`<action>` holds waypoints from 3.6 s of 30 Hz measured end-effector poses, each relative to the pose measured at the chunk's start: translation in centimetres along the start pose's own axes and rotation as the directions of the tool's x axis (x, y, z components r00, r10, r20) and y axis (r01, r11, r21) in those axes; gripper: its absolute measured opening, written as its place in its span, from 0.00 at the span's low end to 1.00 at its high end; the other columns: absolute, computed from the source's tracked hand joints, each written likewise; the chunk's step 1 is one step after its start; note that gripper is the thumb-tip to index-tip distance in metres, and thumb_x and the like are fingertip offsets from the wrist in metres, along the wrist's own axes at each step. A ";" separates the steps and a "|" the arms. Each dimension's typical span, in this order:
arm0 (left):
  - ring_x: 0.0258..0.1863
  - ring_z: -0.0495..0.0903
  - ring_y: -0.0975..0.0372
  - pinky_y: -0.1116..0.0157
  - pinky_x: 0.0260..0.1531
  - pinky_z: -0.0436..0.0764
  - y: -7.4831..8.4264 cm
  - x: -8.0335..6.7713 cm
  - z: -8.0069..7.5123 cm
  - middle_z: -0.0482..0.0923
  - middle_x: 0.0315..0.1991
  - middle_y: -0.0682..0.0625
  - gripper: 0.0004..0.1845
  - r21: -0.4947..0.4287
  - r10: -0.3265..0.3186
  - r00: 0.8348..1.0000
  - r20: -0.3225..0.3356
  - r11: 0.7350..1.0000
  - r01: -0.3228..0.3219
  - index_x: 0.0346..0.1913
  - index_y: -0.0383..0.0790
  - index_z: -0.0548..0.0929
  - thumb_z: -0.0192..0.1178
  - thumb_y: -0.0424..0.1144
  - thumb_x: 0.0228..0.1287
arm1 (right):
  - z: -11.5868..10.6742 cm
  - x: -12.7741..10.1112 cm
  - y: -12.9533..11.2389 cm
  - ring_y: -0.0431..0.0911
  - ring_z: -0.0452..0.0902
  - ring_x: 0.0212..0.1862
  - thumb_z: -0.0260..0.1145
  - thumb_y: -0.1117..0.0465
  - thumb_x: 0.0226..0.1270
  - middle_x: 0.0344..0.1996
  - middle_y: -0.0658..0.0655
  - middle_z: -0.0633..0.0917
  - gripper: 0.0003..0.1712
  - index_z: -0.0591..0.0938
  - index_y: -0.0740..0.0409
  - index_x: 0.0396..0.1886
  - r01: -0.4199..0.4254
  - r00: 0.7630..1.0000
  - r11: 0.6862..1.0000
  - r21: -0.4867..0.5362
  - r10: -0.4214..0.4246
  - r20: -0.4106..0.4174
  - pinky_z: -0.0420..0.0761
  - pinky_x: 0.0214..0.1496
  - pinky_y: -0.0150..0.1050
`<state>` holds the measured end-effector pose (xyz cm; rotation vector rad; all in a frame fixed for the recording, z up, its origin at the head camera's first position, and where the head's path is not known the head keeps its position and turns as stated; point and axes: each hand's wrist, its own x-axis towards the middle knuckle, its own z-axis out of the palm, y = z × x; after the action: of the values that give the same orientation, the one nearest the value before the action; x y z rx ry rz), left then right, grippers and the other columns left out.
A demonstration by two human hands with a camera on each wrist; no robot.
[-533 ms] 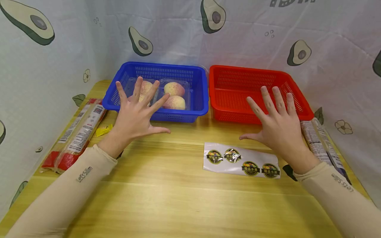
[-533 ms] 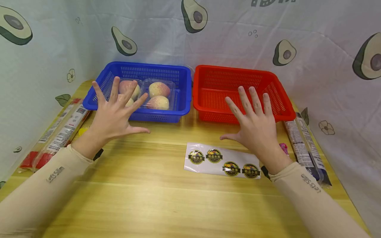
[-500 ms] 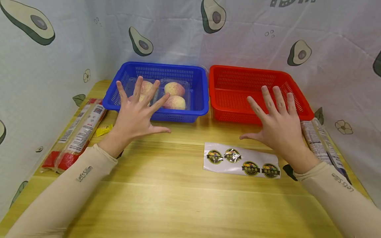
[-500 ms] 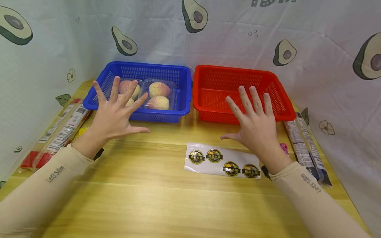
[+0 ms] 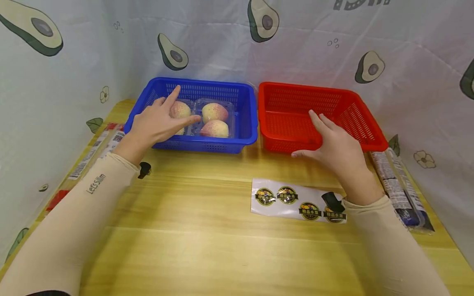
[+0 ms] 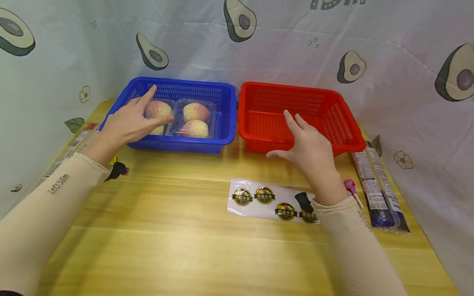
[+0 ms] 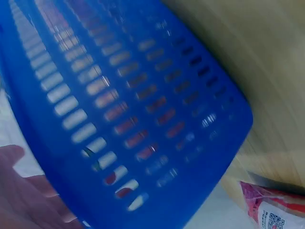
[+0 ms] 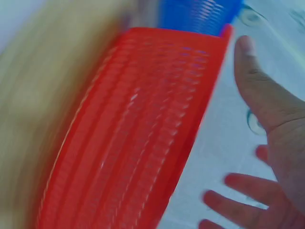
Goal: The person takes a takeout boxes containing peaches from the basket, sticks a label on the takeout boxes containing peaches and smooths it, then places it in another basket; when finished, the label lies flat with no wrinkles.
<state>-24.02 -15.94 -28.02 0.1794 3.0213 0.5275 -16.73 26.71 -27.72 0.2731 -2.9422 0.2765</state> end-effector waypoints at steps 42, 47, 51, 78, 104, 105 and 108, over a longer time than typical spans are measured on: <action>0.75 0.44 0.34 0.36 0.66 0.60 -2.8 5.0 -1.0 0.32 0.79 0.31 0.65 -0.185 -0.136 0.897 0.420 0.955 0.231 0.80 0.53 0.26 0.63 0.70 0.59 | 3.8 1.3 0.6 0.60 0.70 0.63 0.77 0.49 0.60 0.60 0.63 0.81 0.29 0.85 0.55 0.60 -0.116 0.993 0.870 0.479 0.113 0.035 0.71 0.63 0.59; 0.75 0.42 0.34 0.33 0.67 0.54 -2.5 5.1 -1.5 0.35 0.79 0.32 0.60 -0.157 -0.106 0.932 0.348 0.973 0.169 0.82 0.55 0.37 0.65 0.67 0.59 | 3.9 1.4 0.5 0.61 0.70 0.63 0.76 0.49 0.62 0.59 0.64 0.81 0.27 0.86 0.55 0.59 -0.116 0.993 0.881 0.459 0.106 0.048 0.70 0.63 0.61; 0.76 0.31 0.34 0.31 0.67 0.47 -2.4 5.0 -1.8 0.27 0.79 0.31 0.57 -0.157 -0.083 0.959 0.270 0.979 0.129 0.82 0.56 0.41 0.66 0.63 0.61 | 3.9 1.4 0.4 0.61 0.69 0.64 0.75 0.51 0.64 0.59 0.64 0.81 0.26 0.86 0.55 0.59 -0.110 0.994 0.886 0.450 0.102 0.043 0.69 0.64 0.61; 0.55 0.78 0.54 0.65 0.44 0.84 4.9 -7.4 -2.8 0.83 0.53 0.45 0.18 -0.814 0.306 0.899 -0.313 0.402 -0.420 0.52 0.36 0.88 0.73 0.27 0.56 | 3.5 1.2 0.3 0.63 0.68 0.65 0.71 0.56 0.69 0.61 0.64 0.80 0.22 0.85 0.54 0.61 -0.103 0.994 0.902 0.420 0.084 0.065 0.69 0.63 0.64; 0.59 0.79 0.54 0.58 0.59 0.77 -0.7 -4.8 8.3 0.83 0.57 0.44 0.20 -0.856 0.465 0.852 0.239 0.515 -0.041 0.57 0.33 0.85 0.70 0.33 0.63 | 3.3 1.0 0.5 0.62 0.69 0.65 0.70 0.58 0.69 0.60 0.64 0.81 0.21 0.84 0.54 0.61 -0.083 0.996 0.909 0.409 0.067 0.054 0.58 0.67 0.68; 0.61 0.78 0.54 0.59 0.60 0.76 -0.7 -4.7 8.3 0.83 0.57 0.45 0.20 -0.847 0.466 0.852 0.236 0.528 -0.054 0.58 0.33 0.85 0.70 0.34 0.64 | 3.3 1.0 0.5 0.63 0.69 0.65 0.71 0.58 0.69 0.59 0.64 0.81 0.21 0.84 0.54 0.61 -0.077 0.997 0.912 0.402 0.062 0.051 0.55 0.68 0.69; 0.59 0.78 0.54 0.57 0.59 0.76 -0.6 -4.7 8.2 0.83 0.57 0.46 0.20 -0.817 0.455 0.861 0.226 0.570 -0.087 0.59 0.34 0.84 0.69 0.36 0.65 | 3.1 1.0 0.4 0.63 0.70 0.63 0.73 0.59 0.67 0.58 0.64 0.81 0.23 0.84 0.55 0.61 -0.035 0.999 0.926 0.376 0.029 0.022 0.52 0.63 0.67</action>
<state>-18.71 -14.30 -35.72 0.6200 2.0693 1.5611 -18.21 26.28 -30.57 0.2771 -2.8896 0.8521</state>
